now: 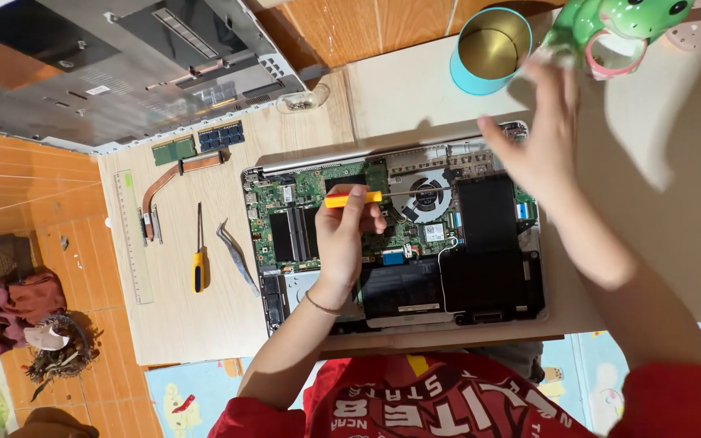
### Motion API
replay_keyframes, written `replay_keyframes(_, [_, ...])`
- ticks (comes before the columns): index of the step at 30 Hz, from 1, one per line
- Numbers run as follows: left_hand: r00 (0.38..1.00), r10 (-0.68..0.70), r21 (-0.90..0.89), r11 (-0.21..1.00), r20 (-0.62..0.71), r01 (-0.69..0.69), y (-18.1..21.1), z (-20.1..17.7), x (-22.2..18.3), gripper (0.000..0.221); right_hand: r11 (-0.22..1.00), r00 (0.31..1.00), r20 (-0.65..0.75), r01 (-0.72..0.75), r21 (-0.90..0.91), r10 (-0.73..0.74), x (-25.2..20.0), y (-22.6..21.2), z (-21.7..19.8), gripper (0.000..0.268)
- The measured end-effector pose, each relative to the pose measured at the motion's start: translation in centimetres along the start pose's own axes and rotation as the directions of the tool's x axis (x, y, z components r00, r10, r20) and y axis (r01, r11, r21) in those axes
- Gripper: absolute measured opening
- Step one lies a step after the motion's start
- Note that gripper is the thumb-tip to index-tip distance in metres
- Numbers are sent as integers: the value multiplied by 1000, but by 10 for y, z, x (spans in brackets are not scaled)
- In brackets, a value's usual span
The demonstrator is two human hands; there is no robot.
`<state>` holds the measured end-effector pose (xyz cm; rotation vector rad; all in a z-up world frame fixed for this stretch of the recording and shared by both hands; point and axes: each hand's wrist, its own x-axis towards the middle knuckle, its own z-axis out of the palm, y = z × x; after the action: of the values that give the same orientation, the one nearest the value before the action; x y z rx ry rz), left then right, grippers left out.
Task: Repairing a laptop by removing and re-installing internal components such as the motherboard and cooling fan.
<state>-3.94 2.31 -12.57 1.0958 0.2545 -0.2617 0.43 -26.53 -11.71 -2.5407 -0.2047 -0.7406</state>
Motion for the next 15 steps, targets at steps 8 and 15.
replay_keyframes(8, [999,27,165,986,36,-32,-7,14,8,25,960,967,239,-145,238,87,-52,-8,-3,13])
replay_keyframes(15, [995,60,312,947,74,-80,-10,19,10,27,975,976,219,-57,214,9,-57,-5,1,21])
